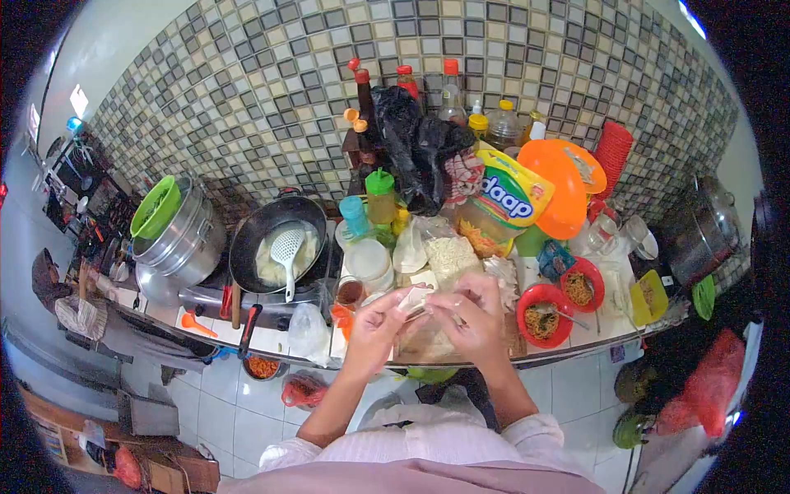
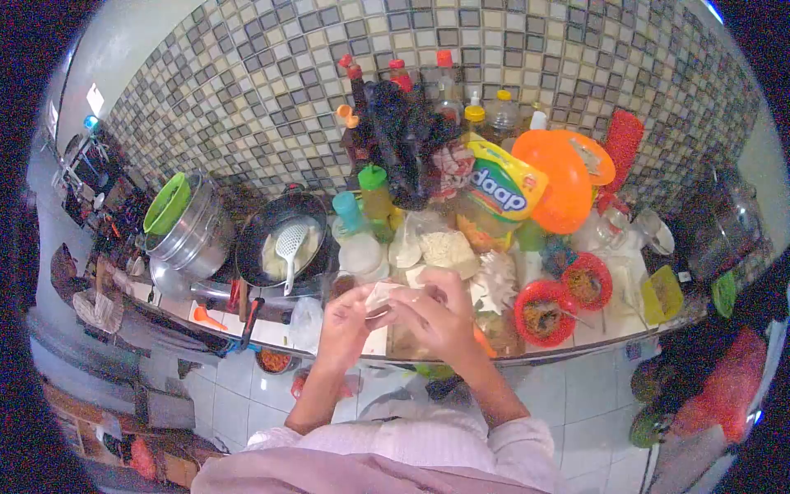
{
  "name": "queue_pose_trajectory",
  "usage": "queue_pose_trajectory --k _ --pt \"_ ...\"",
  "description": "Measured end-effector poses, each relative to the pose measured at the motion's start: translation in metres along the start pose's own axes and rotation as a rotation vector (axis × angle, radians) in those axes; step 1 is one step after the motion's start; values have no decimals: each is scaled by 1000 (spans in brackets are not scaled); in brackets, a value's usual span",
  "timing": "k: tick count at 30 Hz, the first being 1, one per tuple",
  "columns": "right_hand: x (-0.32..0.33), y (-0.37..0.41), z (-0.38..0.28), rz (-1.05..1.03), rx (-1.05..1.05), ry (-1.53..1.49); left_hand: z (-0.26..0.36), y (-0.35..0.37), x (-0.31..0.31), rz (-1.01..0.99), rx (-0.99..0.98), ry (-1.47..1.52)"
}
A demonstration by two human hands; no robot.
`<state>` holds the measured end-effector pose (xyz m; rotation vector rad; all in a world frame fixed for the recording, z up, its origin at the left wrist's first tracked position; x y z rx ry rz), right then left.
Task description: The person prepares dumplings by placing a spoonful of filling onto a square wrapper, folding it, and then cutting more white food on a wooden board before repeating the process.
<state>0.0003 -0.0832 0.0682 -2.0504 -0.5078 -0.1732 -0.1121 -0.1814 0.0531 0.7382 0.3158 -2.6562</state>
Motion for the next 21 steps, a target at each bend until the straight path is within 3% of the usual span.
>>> queue_pose_trajectory --k 2,5,8,10,21 --pt "-14 -1 0 11 -31 -38 8 4 8 -75 -104 -106" --pt "-31 -4 -3 65 94 -11 21 11 14 6 -74 -317" --pt "-42 -4 -12 33 -58 -59 20 9 26 45 -69 -181" --pt "-49 0 -13 2 -382 -273 22 8 31 49 -66 -172" --pt "-45 31 24 41 -562 -457 2 -10 30 -72 31 -191"
Point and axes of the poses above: each hand's wrist, its own y-axis away from the middle knuckle, its own x-axis out of the back of the hand, z = x × y, the point moved 1 cm from there along -y, towards the middle knuckle, and after that the axes turned 1 degree about y, right-handed, at the moved point
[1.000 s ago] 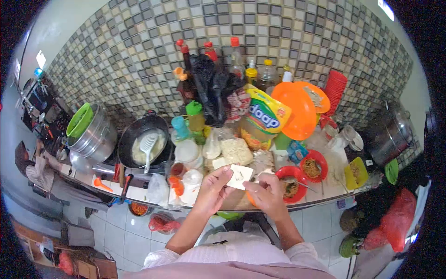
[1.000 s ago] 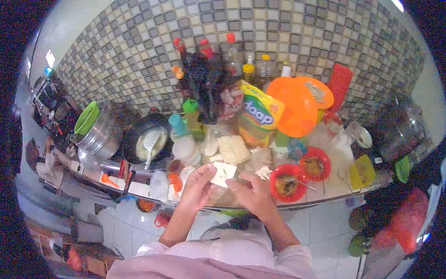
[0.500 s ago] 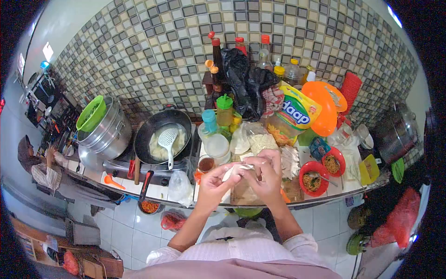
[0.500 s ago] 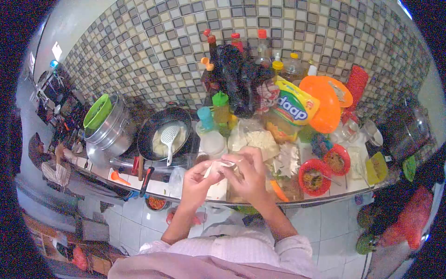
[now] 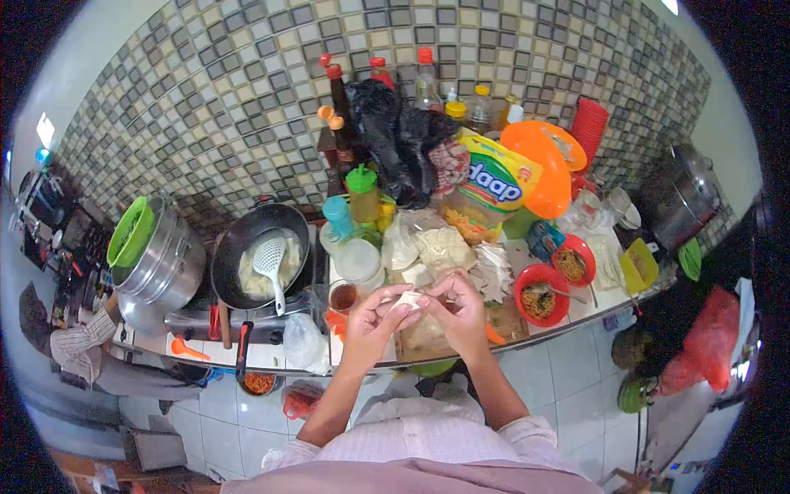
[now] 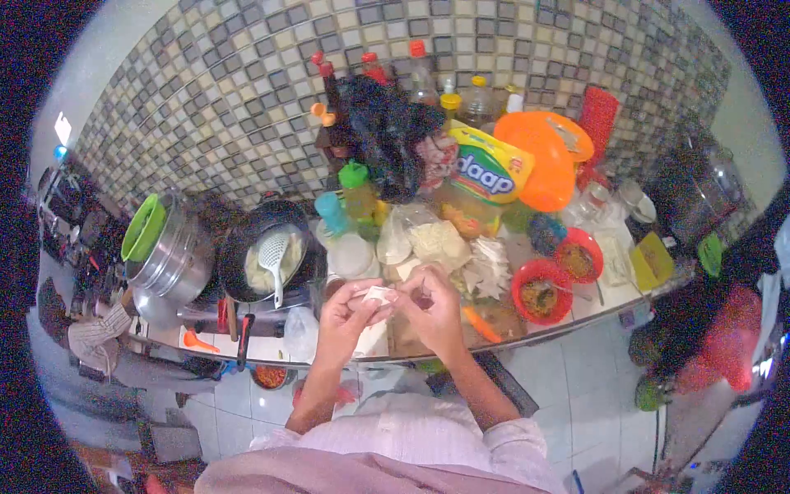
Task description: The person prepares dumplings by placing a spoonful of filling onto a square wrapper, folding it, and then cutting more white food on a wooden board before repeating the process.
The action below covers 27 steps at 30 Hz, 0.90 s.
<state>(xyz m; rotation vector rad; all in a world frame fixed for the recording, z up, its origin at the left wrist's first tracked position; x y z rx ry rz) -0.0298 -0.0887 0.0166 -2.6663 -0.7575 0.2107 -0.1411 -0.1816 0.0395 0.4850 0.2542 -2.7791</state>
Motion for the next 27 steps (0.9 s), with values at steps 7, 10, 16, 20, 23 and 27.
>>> queue_pose_trajectory --k 7,10,16,20,23,27 --pt "44 8 -10 -87 11 248 -44 -10 -4 -78 35 -248" --pt "65 12 3 -129 75 310 -53 -15 -19 -134 109 -349" --pt "106 4 33 -133 -65 342 -88 -34 -28 -241 149 -336" --pt "133 -12 86 74 -232 402 -121 -46 -3 8 110 -483" --pt "146 -14 137 39 -141 656 -118 -51 7 149 41 -867" --pt "141 -14 111 168 -49 995 -135 -73 14 266 3 -1263"
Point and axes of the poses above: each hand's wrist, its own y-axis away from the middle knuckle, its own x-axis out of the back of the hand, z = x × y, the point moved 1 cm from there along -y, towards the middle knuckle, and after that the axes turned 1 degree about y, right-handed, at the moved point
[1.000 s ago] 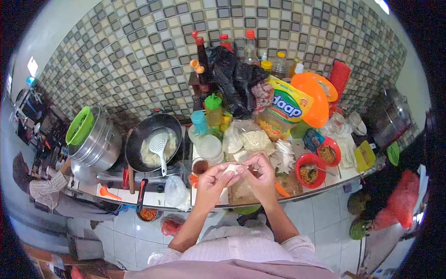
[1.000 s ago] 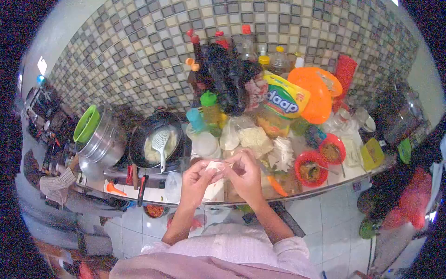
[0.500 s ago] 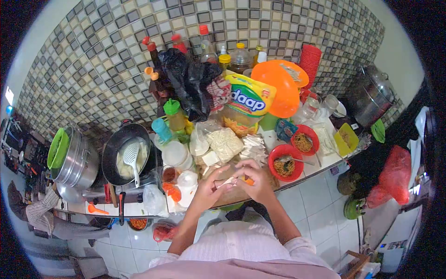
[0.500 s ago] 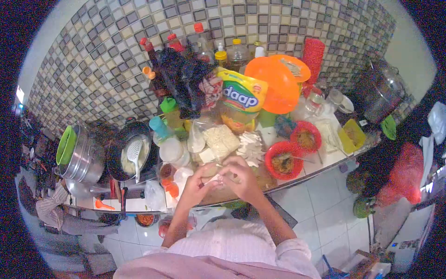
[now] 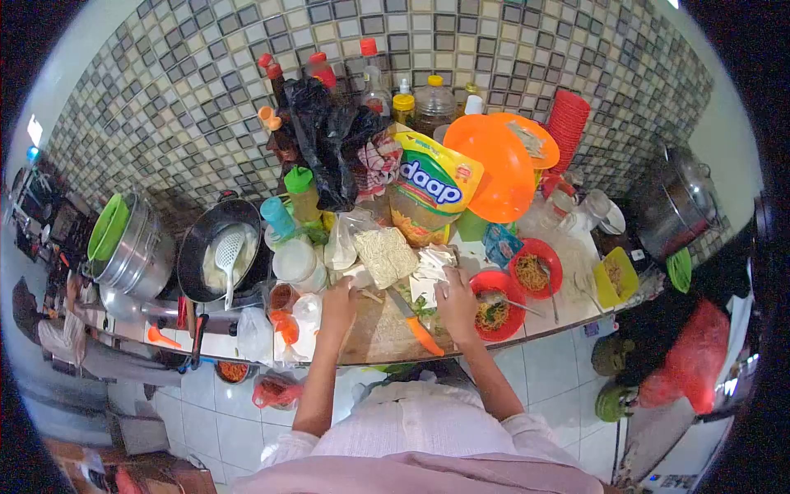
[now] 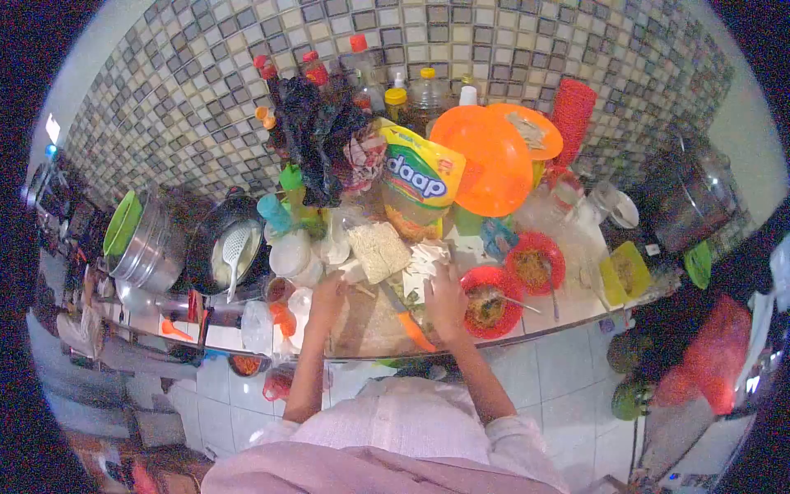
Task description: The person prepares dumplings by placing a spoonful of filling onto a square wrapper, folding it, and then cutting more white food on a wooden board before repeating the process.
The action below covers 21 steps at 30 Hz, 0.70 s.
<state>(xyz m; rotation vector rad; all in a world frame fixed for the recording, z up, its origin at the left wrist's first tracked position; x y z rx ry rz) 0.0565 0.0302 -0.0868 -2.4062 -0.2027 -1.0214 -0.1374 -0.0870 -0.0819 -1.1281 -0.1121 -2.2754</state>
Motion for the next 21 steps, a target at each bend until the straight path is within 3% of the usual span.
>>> queue_pose_trajectory --k 2,4,5,7,8,10,12,15,17,19,20,21 --pt "20 -1 0 -48 -20 -69 -14 -13 -18 59 -44 -109" --pt "36 -2 13 -85 -50 -135 -23 -25 -31 -110 -275 -640" --pt "48 -3 25 13 24 -145 -26 -29 -37 -109 -278 -640" --pt "77 -4 52 202 136 -67 -34 -37 -45 -14 74 -482" --pt "96 -2 65 290 170 22 -37 -39 -48 17 138 -535" --pt "128 10 96 285 -313 -182 -48 -43 -50 -36 140 -487" --pt "156 19 131 476 -401 -8 -63 -48 -52 -99 128 -448" --pt "171 36 196 705 -445 184 -79 -49 -58 -22 -20 -513" --pt "175 44 228 700 -478 152 -68 -47 -50 -67 20 -461" --pt "165 47 265 632 -838 -23 -56 -46 -46 -47 111 -426" --pt "166 49 270 633 -842 -25 -51 -45 -42 -21 211 -390" --pt "174 41 256 673 -930 -507 -45 -44 -41 -20 210 -392"
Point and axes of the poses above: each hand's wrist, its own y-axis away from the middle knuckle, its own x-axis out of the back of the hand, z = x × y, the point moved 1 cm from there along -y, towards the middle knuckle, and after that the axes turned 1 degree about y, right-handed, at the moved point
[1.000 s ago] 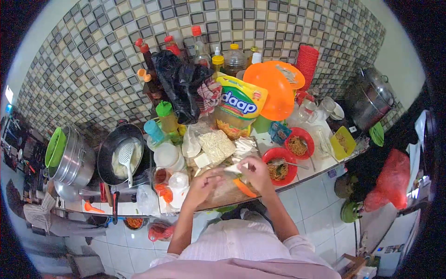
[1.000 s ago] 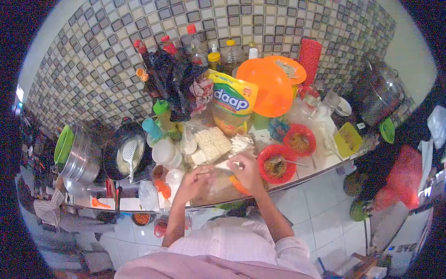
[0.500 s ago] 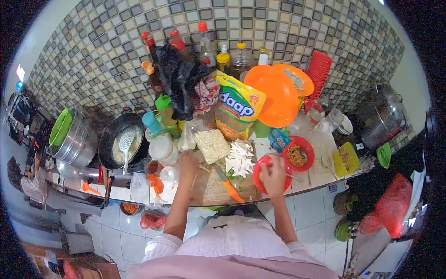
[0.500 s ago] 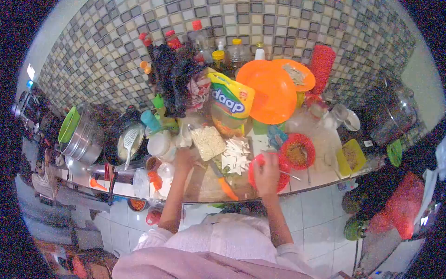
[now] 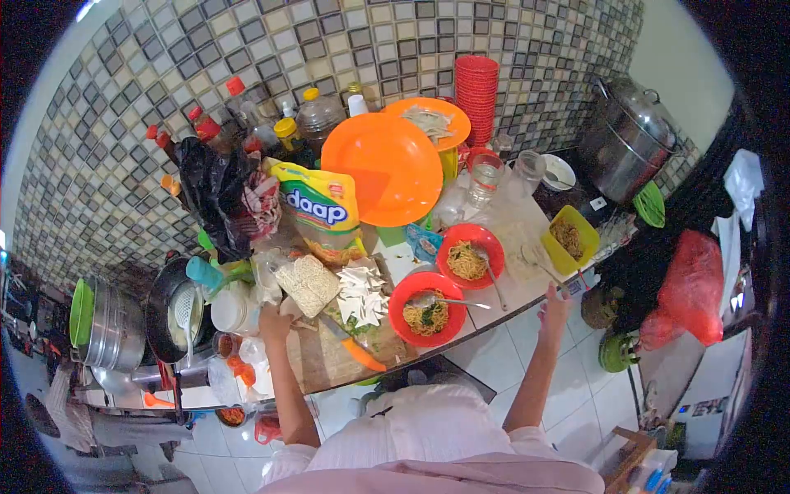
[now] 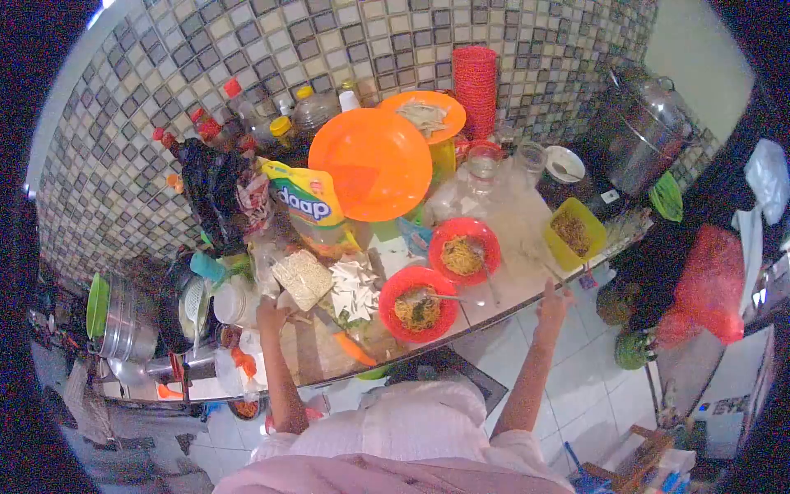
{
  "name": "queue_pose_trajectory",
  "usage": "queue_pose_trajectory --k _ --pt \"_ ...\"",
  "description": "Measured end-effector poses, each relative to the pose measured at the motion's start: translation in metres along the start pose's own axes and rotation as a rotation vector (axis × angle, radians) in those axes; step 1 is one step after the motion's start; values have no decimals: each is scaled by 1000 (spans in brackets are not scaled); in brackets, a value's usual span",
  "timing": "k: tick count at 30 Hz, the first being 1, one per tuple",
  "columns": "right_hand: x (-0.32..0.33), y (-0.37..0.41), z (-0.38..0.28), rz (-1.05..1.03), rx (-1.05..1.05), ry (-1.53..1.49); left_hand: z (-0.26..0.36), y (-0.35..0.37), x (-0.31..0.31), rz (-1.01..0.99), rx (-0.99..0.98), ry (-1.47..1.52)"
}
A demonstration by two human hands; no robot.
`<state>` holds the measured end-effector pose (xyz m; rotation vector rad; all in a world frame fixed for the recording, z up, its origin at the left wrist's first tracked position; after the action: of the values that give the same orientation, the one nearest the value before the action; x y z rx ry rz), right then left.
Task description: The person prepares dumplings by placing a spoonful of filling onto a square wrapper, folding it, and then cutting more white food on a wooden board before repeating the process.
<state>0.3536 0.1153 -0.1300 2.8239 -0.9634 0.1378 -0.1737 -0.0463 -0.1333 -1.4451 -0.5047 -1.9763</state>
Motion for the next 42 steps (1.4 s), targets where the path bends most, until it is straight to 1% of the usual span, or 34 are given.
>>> queue_pose_trajectory --k 1,2,3,4,5,6,7,8,9,10,11,12,13,14,15,16,18,19,22,24,25,26,28,29,31,33,35,36,37,38,39,40,41,42 --pt "-3 3 -9 -129 -239 -384 5 4 3 79 28 78" --pt "-6 -6 2 -135 -240 -385 9 8 7 161 58 154" --pt "-11 -20 18 -96 -181 -462 12 11 11 165 63 153" --pt "-15 -26 21 -57 -121 -537 15 13 15 205 39 205" --pt "-18 -30 26 -64 -122 -536 18 16 18 243 16 257" --pt "-24 -31 24 -65 24 -472 21 19 22 245 21 256" --pt "-28 -32 20 -63 170 -407 24 21 25 279 -38 371" --pt "-32 -35 21 -63 168 -406 28 24 29 310 -99 486" --pt "-37 -39 22 -31 336 -172 32 29 34 307 -99 485" --pt "-41 -41 17 3 501 64 37 34 40 274 -86 630" --pt "-44 -42 14 5 502 67 41 39 45 239 -71 775" --pt "-50 -36 2 29 549 175 45 44 48 237 -70 776" --pt "-56 -34 -7 53 595 282 49 48 51 263 -53 861" --pt "-63 -40 -7 53 596 281 52 52 55 289 -36 944" --pt "-72 -42 -7 101 747 366 53 56 59 277 39 982" --pt "-79 -45 -8 150 897 451 49 57 56 279 40 982" --pt "-90 -46 -13 107 898 440 39 59 53 281 2 1112" --pt "-94 -46 -18 64 897 430 36 61 53 283 3 1112" --pt "-105 -52 -22 75 909 419 34 70 57 264 43 1064" --pt "-107 -53 -25 57 874 397 35 75 59 238 154 1120" --pt "-106 -53 -26 42 837 380 36 78 61 240 156 1118" --pt "-105 -57 -23 39 837 380 37 81 61 237 174 1183" --pt "-100 -66 -17 -8 720 314 41 86 64 234 194 1249" --pt "-99 -69 -14 -9 720 315 44 87 67 215 215 1284" --pt "-95 -75 -10 -151 476 31 46 88 67 193 236 1320" --pt "-94 -83 -1 -166 502 57 48 86 65 152 257 1468" --pt "-91 -92 7 -181 527 81 54 87 68 138 283 1496" --pt "-90 -93 7 -255 552 154 56 87 70 126 314 1523" --pt "-89 -93 8 -330 576 227 56 86 68 123 313 1523" --pt "-88 -93 9 -328 574 228 55 84 66 55 266 1559" --pt "-88 -88 7 -349 530 161 58 84 67 -14 218 1593" --pt "-89 -83 5 -369 486 92 60 84 69 -16 215 1592" --pt "-88 -79 2 -366 485 91 65 85 71 -65 196 1611" --pt "-88 -74 -1 -381 434 21 70 86 72 -114 178 1630"
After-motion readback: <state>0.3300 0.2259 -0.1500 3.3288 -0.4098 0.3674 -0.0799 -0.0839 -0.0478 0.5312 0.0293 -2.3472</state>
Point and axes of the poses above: each hand's wrist, its own y-axis away from the middle knuckle, its own x-axis out of the back of the hand, z = x × y, the point moved 1 cm from there along -y, towards the middle knuckle, and after that the axes turned 1 degree about y, right-handed, at the moved point
